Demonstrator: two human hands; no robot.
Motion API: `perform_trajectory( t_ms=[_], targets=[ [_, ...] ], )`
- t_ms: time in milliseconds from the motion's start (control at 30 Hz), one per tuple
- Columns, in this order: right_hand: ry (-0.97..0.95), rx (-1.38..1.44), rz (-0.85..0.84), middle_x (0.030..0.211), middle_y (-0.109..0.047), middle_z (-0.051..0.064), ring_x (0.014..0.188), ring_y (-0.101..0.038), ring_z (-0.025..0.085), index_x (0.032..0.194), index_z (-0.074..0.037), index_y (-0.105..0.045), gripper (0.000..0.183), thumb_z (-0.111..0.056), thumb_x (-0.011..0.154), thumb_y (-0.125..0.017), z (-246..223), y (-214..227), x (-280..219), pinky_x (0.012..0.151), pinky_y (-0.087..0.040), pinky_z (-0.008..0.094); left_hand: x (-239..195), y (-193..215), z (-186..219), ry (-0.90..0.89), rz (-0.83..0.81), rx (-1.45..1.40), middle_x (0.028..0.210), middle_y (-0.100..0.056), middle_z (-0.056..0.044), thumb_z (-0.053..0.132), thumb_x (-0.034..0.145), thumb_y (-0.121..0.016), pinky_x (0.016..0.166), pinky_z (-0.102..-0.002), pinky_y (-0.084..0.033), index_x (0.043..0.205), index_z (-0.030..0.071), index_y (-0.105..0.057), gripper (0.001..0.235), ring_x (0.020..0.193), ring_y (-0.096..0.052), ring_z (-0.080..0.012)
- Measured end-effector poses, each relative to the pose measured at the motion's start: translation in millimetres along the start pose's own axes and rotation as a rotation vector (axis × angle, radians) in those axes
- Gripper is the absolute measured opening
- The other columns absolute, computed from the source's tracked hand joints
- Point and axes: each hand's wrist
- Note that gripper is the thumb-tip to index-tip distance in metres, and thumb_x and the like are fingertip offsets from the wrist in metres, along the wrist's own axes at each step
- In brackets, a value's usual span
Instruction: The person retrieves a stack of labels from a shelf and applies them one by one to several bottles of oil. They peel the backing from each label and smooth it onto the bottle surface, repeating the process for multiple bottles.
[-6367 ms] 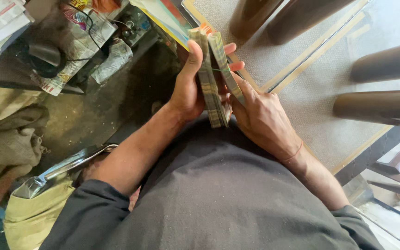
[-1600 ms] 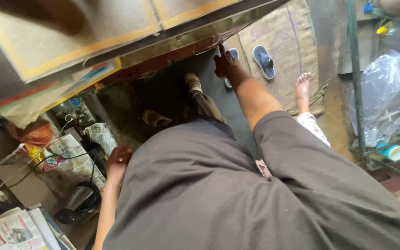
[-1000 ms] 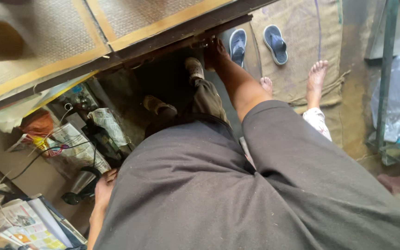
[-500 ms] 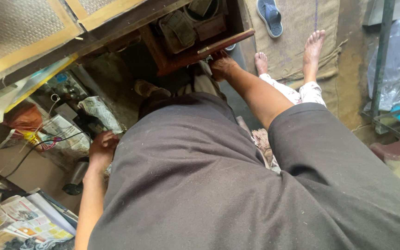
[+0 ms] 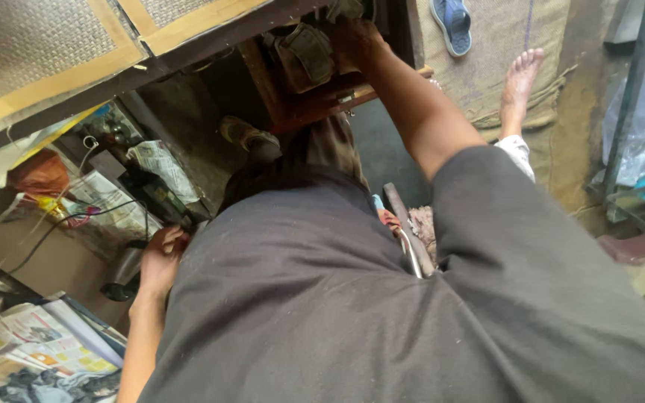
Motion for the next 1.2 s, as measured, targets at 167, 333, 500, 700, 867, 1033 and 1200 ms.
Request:
perform_trajectory(
  t_ms=[167, 333, 500, 700, 867, 1033, 1200],
  targets=[
    [-0.001, -0.045, -0.072, 0.113, -0.07, 0.021, 0.1, -0.068, 0.039, 0.12, -0.009, -0.068, 0.034, -0.018, 0.087, -0.068, 12.6, -31.2, 59.8, 0.079, -0.056, 0.049, -25.9, 6.4, -1.3, 0.068, 0.052, 0.032, 0.121, -0.074, -0.014, 0.01, 0.095, -0.063, 0.089, -0.036, -0.056, 0.134, 0.0, -0.062, 0.04, 0.108, -0.072, -0.0247],
    [0.031, -0.027, -0.122, 0.11, -0.071, 0.019, 0.098, -0.068, 0.036, 0.119, -0.009, -0.07, 0.032, -0.017, 0.088, -0.069, 18.4, -47.9, 57.2, 0.078, -0.056, 0.047, -42.2, 12.7, 0.1, 0.202, 0.059, 0.049, 0.12, -0.074, -0.016, 0.02, 0.098, -0.068, 0.093, -0.037, -0.055, 0.134, 0.0, -0.063, 0.042, 0.108, -0.073, -0.0255],
    [0.011, 0.002, -0.092, 0.107, -0.071, 0.017, 0.095, -0.068, 0.033, 0.117, -0.008, -0.071, 0.03, -0.016, 0.088, -0.069, 19.0, -52.5, 45.4, 0.077, -0.056, 0.044, -40.7, 5.4, -1.5, 0.142, 0.061, -0.035, 0.126, -0.072, -0.016, 0.021, 0.096, -0.068, 0.095, -0.036, -0.054, 0.133, -0.001, -0.062, 0.044, 0.113, -0.07, -0.0256],
    [-0.063, 0.071, 0.021, 0.103, -0.072, 0.014, 0.092, -0.068, 0.03, 0.115, -0.008, -0.073, 0.027, -0.014, 0.089, -0.07, 8.7, -79.2, 43.9, 0.075, -0.056, 0.042, -42.4, 6.4, 8.2, 0.163, 0.034, -0.019, 0.126, -0.072, -0.015, 0.023, 0.095, -0.069, 0.094, -0.037, -0.054, 0.134, 0.002, -0.062, 0.046, 0.113, -0.069, -0.0265],
    [-0.116, 0.103, 0.025, 0.099, -0.073, 0.012, 0.089, -0.068, 0.027, 0.114, -0.007, -0.075, 0.025, -0.013, 0.09, -0.071, 12.4, -81.9, 79.5, 0.074, -0.056, 0.039, -39.1, 18.4, 24.2, 0.152, 0.048, 0.099, 0.124, -0.072, -0.016, 0.024, 0.096, -0.069, 0.091, -0.04, -0.055, 0.135, 0.003, -0.063, 0.045, 0.112, -0.07, -0.0274],
    [-0.135, 0.225, 0.151, 0.096, -0.074, 0.01, 0.087, -0.068, 0.024, 0.112, -0.007, -0.076, 0.023, -0.012, 0.09, -0.071, 14.6, -86.1, 75.8, 0.073, -0.056, 0.037, -34.4, 25.0, 27.4, 0.171, 0.074, 0.179, 0.117, -0.074, -0.018, 0.022, 0.098, -0.069, 0.09, -0.041, -0.055, 0.135, 0.005, -0.066, 0.041, 0.106, -0.073, -0.0283],
    [-0.175, 0.851, 0.621, 0.093, -0.075, 0.008, 0.084, -0.068, 0.021, 0.11, -0.006, -0.078, 0.021, -0.011, 0.091, -0.072, 20.6, -89.5, 30.5, 0.072, -0.056, 0.034, -10.5, 18.2, 27.4, 0.169, 0.018, 0.058, 0.121, -0.074, -0.013, 0.021, 0.096, -0.065, 0.077, -0.042, -0.058, 0.135, 0.007, -0.062, 0.041, 0.096, -0.073, -0.0292]
  ],
)
Point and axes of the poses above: each hand's wrist, its own x-axis towards the middle knuckle, its own y-axis out of the back of the hand, z = x × y
